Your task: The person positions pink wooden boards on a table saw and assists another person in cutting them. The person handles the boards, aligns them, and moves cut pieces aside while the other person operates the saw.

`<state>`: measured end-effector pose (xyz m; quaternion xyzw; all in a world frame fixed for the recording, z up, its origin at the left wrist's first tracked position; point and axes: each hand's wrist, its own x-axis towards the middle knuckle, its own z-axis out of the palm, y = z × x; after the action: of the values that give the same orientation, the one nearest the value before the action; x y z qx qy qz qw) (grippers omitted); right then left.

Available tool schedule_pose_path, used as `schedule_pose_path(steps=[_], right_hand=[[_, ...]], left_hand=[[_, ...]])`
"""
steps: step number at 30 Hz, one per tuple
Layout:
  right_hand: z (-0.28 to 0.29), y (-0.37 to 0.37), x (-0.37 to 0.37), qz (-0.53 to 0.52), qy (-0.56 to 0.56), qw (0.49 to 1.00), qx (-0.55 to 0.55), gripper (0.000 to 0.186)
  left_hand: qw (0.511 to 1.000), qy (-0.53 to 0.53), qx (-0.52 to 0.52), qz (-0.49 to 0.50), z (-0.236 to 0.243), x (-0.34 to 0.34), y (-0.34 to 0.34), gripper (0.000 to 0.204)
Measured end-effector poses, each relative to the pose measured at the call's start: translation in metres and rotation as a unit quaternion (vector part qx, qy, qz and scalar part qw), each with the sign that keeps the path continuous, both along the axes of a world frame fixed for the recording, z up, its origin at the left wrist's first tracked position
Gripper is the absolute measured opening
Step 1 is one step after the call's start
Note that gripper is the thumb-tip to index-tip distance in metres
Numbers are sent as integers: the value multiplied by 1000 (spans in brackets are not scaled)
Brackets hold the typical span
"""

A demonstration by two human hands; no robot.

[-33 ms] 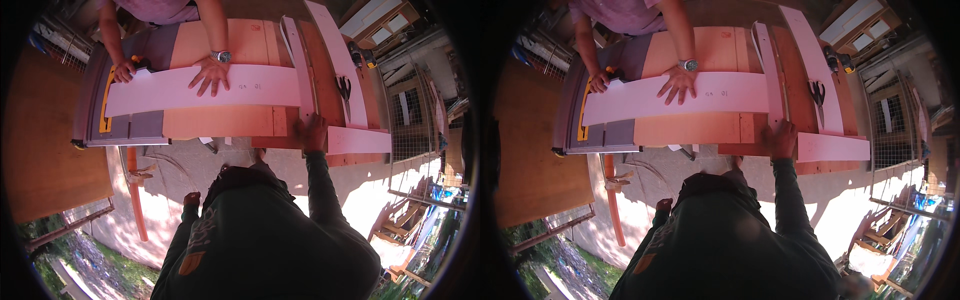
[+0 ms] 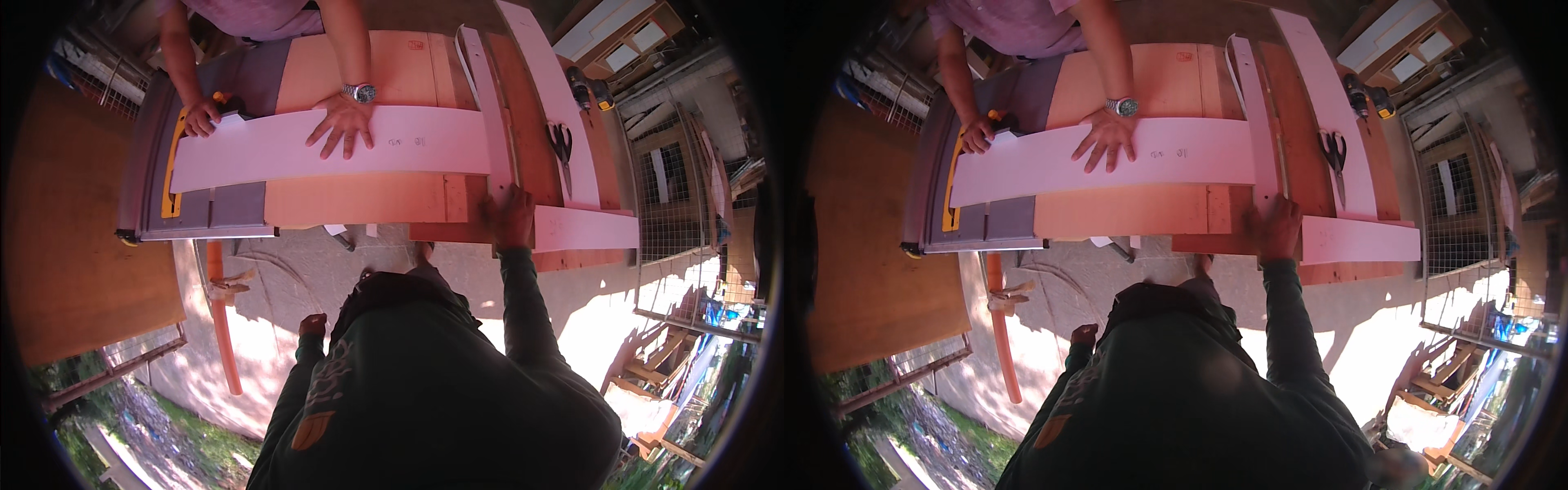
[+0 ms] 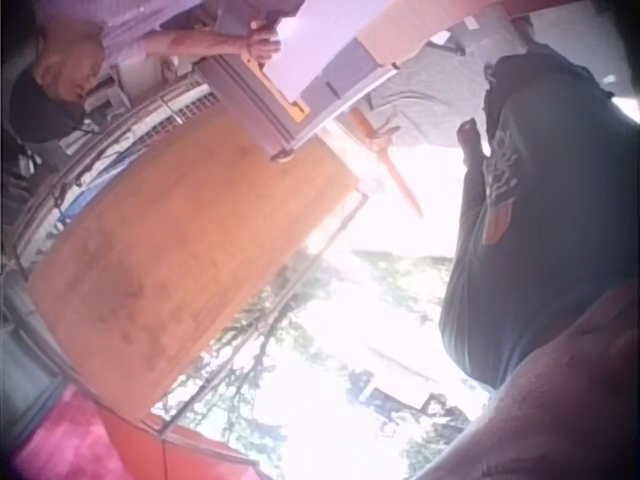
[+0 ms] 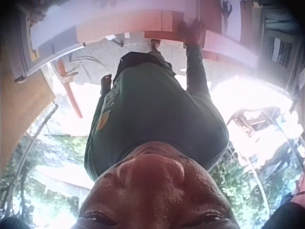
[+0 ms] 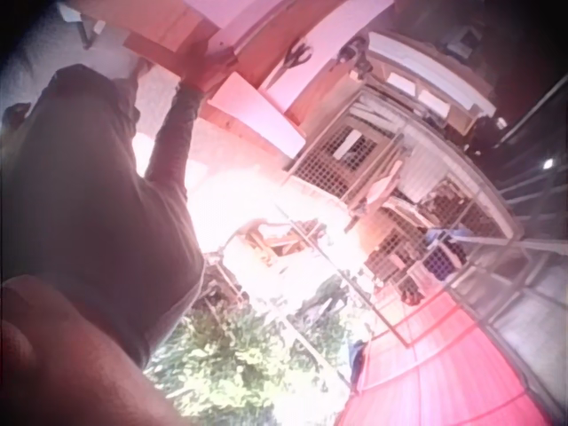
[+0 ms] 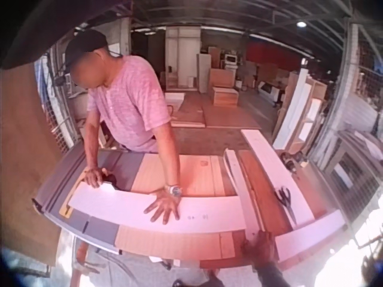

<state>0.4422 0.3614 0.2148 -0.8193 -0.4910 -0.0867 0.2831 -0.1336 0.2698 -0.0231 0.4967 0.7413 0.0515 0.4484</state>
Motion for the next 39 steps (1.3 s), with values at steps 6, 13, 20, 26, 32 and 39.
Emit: schedule_pose_path(steps=[6,13,20,26,32,39], right_hand=[[54,-15,4,-6,108,994,17,67],[103,-23,28,-7,115,985,124,61],[106,-15,36,3,116,985,129,50],[99,-4,30,15,137,980,141,59],[70,-3,44,24,137,984,113,54],[70,9,43,44,139,984,106,60]], left_hand=[[997,45,-40,-53,-6,-14,10,42],[999,18,-37,13,-1,-19,8,51],[994,89,-56,16,22,-3,29,77],[989,123,-46,62,42,18,43,92],[990,100,-7,104,43,16,47,90],[986,75,56,134,64,34,61,84]])
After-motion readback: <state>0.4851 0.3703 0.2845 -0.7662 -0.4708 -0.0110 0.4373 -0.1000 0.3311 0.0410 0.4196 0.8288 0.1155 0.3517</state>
